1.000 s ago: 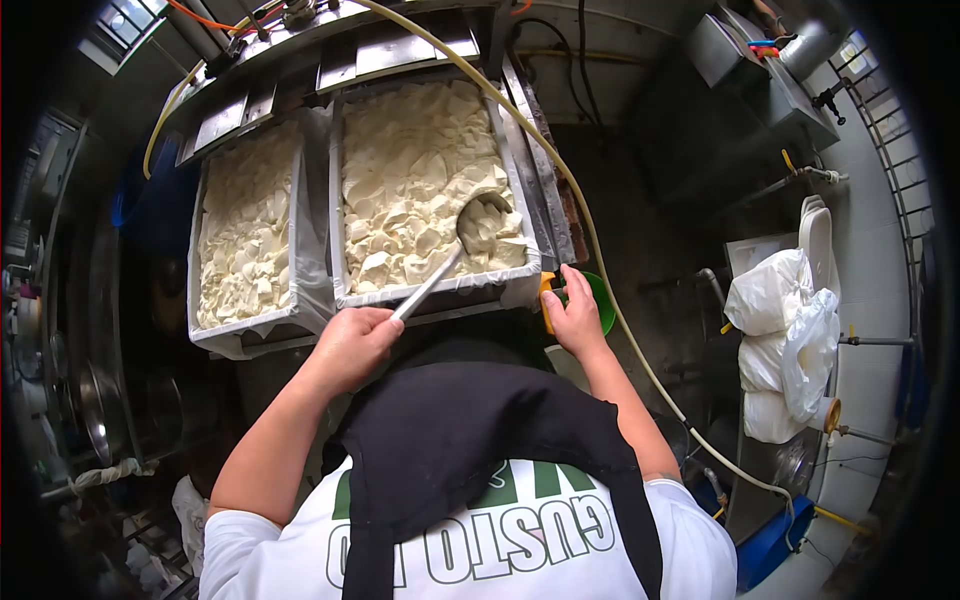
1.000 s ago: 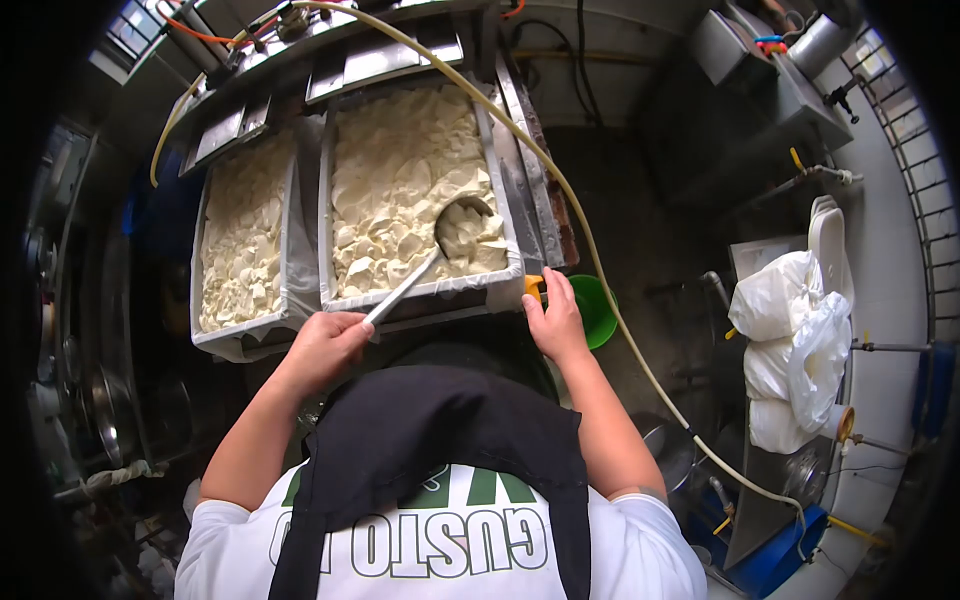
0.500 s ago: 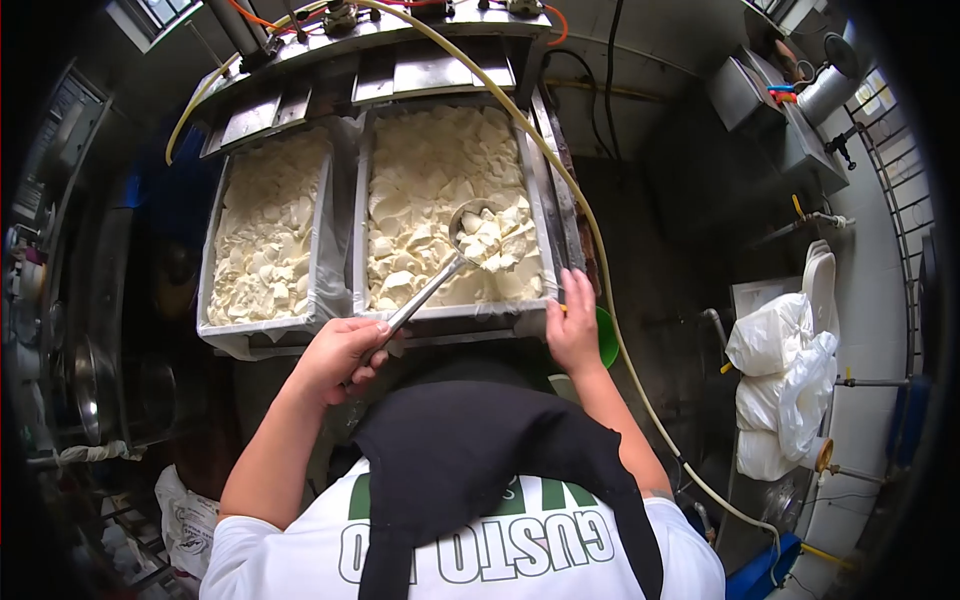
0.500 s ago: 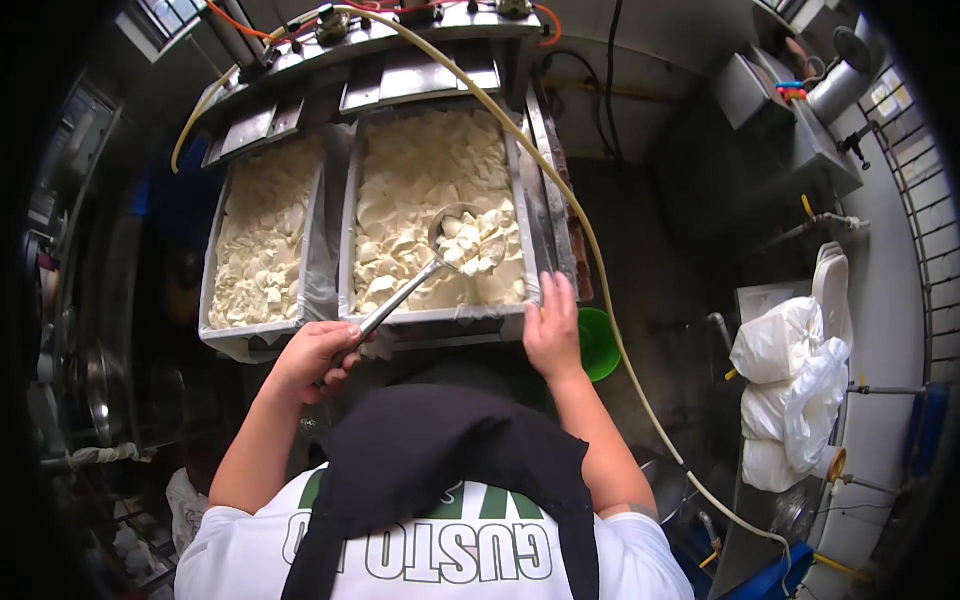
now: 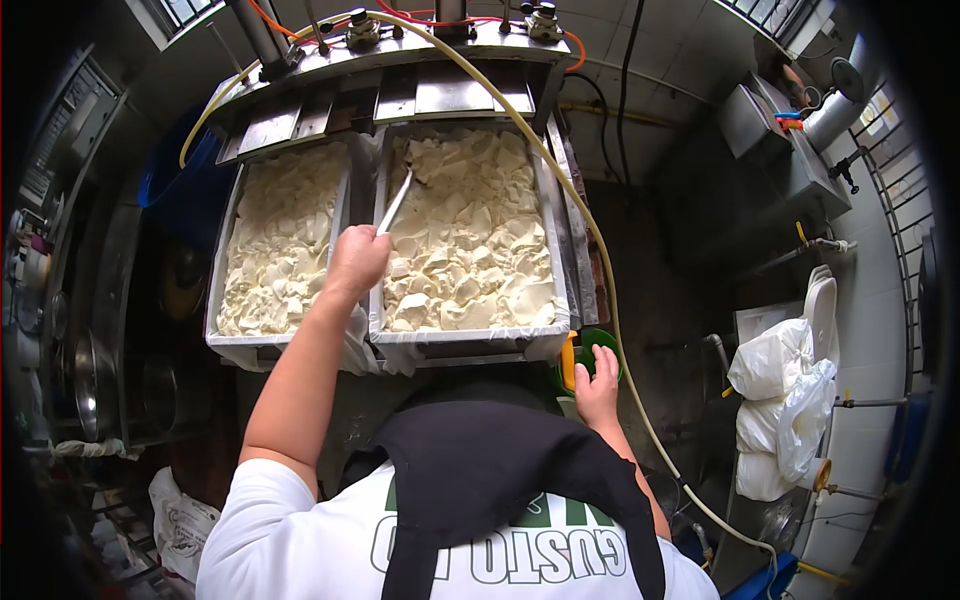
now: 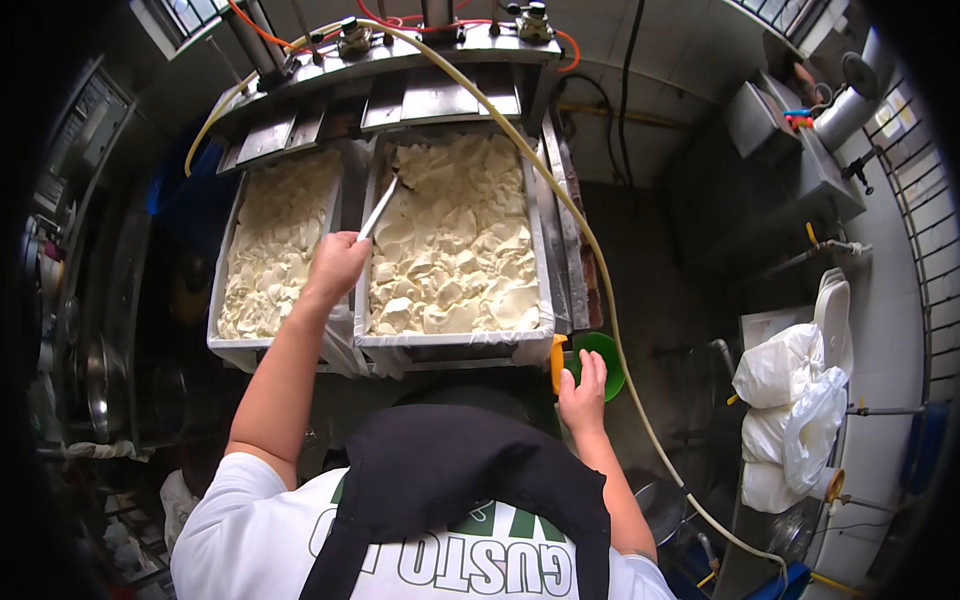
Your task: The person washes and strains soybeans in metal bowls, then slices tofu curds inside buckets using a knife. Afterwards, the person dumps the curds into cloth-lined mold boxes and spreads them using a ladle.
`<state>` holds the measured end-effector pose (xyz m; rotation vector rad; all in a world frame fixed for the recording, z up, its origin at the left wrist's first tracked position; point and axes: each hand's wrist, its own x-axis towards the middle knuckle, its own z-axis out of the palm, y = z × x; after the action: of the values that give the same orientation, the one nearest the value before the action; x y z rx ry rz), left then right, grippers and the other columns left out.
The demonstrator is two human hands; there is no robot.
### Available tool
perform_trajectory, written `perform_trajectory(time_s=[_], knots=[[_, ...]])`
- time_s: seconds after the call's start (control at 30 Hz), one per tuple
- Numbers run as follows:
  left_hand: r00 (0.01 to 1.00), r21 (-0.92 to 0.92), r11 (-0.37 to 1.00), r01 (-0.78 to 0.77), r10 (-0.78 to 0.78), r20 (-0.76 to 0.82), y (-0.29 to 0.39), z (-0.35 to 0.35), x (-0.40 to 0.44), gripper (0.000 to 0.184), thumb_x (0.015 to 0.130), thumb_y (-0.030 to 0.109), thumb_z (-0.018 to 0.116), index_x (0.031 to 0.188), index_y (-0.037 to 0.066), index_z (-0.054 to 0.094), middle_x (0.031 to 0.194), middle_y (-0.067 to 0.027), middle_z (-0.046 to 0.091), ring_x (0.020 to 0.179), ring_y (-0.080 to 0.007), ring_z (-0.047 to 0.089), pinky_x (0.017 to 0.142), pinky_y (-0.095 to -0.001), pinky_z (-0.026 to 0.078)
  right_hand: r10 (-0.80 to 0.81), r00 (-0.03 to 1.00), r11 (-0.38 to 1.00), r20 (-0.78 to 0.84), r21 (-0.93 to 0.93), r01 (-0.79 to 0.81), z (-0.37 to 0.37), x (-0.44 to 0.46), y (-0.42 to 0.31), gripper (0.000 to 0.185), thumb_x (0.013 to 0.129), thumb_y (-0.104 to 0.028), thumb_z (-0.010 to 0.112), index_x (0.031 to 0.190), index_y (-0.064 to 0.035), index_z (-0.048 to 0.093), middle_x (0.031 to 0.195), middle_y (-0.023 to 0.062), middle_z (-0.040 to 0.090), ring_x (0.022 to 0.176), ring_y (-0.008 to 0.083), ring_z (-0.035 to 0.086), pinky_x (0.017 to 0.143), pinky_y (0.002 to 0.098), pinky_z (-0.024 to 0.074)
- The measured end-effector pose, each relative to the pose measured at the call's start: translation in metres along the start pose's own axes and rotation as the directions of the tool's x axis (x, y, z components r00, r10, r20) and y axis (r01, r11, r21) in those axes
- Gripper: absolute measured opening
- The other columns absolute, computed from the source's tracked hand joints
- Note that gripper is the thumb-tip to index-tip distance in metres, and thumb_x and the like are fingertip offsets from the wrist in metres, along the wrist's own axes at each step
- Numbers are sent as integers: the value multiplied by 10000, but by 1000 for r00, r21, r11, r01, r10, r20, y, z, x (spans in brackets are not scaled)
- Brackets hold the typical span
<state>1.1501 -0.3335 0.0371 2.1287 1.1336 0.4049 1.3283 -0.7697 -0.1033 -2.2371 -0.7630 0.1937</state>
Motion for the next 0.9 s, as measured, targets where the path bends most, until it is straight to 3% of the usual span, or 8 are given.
perform_trajectory(time_s=[0.03, 0.1, 0.13, 0.23, 0.37, 0.57, 0.7, 0.9], knots=[[1000, 1, 1000, -1, 1, 3, -2, 0, 6, 262, 955, 225, 624, 854, -13, 664, 743, -147, 686, 582, -226, 656, 546, -398, 516, 17, 1000, 1000, 3, -16, -17, 0, -3, 8, 513, 966, -185, 656, 1403, 56, 536, 1472, 301, 480, 1390, 456, 449, 1163, 485, 388], [987, 536, 842, -49, 125, -106, -6, 3, 16, 260, 963, 212, 597, 910, -35, 658, 863, -242, 729, 776, -354, 742, 727, -476, 581, 42, 999, 999, 20, -5, -42, 0, -9, 18, 516, 965, -194, 660, 1396, 62, 538, 1465, 305, 486, 1384, 455, 456, 1163, 481, 391], [981, 597, 798, -87, 172, -88, -15, 12, 26, 200, 968, 156, 572, 1006, -29, 636, 934, -256, 731, 858, -412, 735, 754, -502, 593, 83, 995, 997, 63, -4, -83, 0, -10, 21, 520, 963, -203, 665, 1396, 57, 540, 1464, 303, 488, 1381, 451, 462, 1161, 477, 395], [974, 684, 721, -112, 217, -69, -1, 27, 35, 180, 951, 84, 561, 1079, -29, 617, 933, -232, 728, 893, -384, 754, 757, -445, 617, 129, 984, 991, 121, 9, -131, 0, -9, 20, 526, 959, -220, 674, 1394, 46, 547, 1462, 298, 492, 1375, 444, 473, 1158, 470, 402], [906, 682, 691, -242, 413, -97, -8, 31, 17, 318, 935, 29, 565, 1235, -73, 598, 917, -215, 682, 800, -367, 739, 700, -433, 611, 144, 974, 988, 175, 27, -151, -1, -13, 27, 525, 951, -236, 688, 1387, 28, 564, 1462, 289, 499, 1368, 439, 485, 1154, 469, 410], [881, 617, 694, -371, 473, -2, -15, 19, -46, 380, 941, 33, 564, 1308, -60, 590, 923, -214, 664, 747, -380, 710, 673, -447, 591, 174, 962, 983, 212, 21, -183, -2, -24, 35, 524, 949, -239, 694, 1381, 30, 571, 1463, 289, 498, 1356, 446, 496, 1143, 462, 423], [912, 637, 707, -308, 411, -15, -24, 18, -31, 361, 955, 55, 567, 1300, -46, 605, 905, -211, 660, 750, -411, 701, 672, -499, 579, 177, 959, 982, 220, 17, -186, 0, -30, 40, 521, 949, -239, 694, 1379, 30, 573, 1459, 290, 500, 1341, 450, 507, 1137, 463, 429], [906, 704, 655, -274, 421, -38, -20, 16, -19, 393, 940, 35, 568, 1321, -57, 590, 937, -203, 661, 804, -358, 726, 688, -448, 601, 153, 965, 987, 213, 20, -161, -3, -27, 40, 520, 952, -238, 689, 1381, 30, 571, 1454, 284, 508, 1341, 445, 511, 1136, 463, 430]])
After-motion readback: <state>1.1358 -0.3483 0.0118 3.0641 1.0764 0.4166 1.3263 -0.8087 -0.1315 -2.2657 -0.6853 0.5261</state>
